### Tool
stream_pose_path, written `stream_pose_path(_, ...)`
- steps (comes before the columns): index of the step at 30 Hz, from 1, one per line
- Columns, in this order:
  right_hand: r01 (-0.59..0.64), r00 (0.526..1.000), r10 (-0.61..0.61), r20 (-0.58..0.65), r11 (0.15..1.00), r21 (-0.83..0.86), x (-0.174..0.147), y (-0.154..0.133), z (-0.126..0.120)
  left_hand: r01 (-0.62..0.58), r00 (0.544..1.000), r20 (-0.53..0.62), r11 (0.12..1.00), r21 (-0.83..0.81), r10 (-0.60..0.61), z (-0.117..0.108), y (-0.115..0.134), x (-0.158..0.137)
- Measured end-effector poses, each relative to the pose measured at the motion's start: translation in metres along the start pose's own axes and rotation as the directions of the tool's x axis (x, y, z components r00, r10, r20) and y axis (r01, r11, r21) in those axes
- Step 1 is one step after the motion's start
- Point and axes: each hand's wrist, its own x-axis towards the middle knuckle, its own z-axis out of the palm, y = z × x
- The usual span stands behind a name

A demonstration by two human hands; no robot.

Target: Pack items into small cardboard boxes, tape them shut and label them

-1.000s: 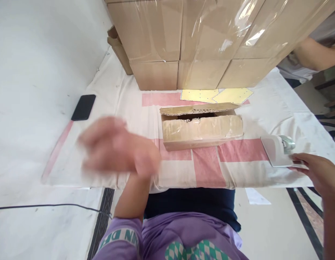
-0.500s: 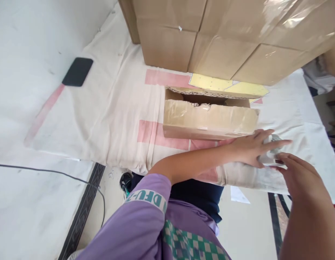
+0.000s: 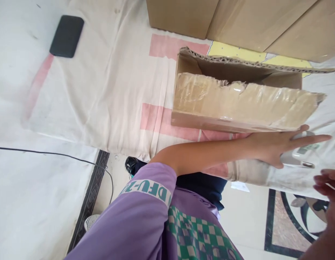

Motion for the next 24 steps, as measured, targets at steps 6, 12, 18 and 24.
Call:
stream_pose_path(6, -0.059, 0.997, 0.034, 0.067, 0.909, 0.412, -0.027, 0.018, 0.031, 0.000, 0.999, -0.048, 1.000, -0.031, -0.001, 0.004, 0.001, 0.000)
stream_pose_path(12, -0.062, 0.979, -0.017, 0.203, 0.925, 0.376, -0.030, 0.025, 0.026, -0.029, 0.997, -0.069, 1.000, 0.001, 0.029, 0.006, -0.002, 0.000)
stream_pose_path(18, -0.115, 0.969, 0.029, 0.244, 0.931, 0.345, -0.028, 0.023, 0.025, 0.014, 0.997, -0.075, 0.997, 0.075, -0.008, 0.005, 0.005, -0.003)
stream_pose_path(24, -0.130, 0.968, 0.064, 0.243, 0.955, 0.266, -0.033, 0.023, 0.026, 0.016, 0.993, -0.115, 0.981, 0.193, 0.007, -0.001, 0.016, -0.009)
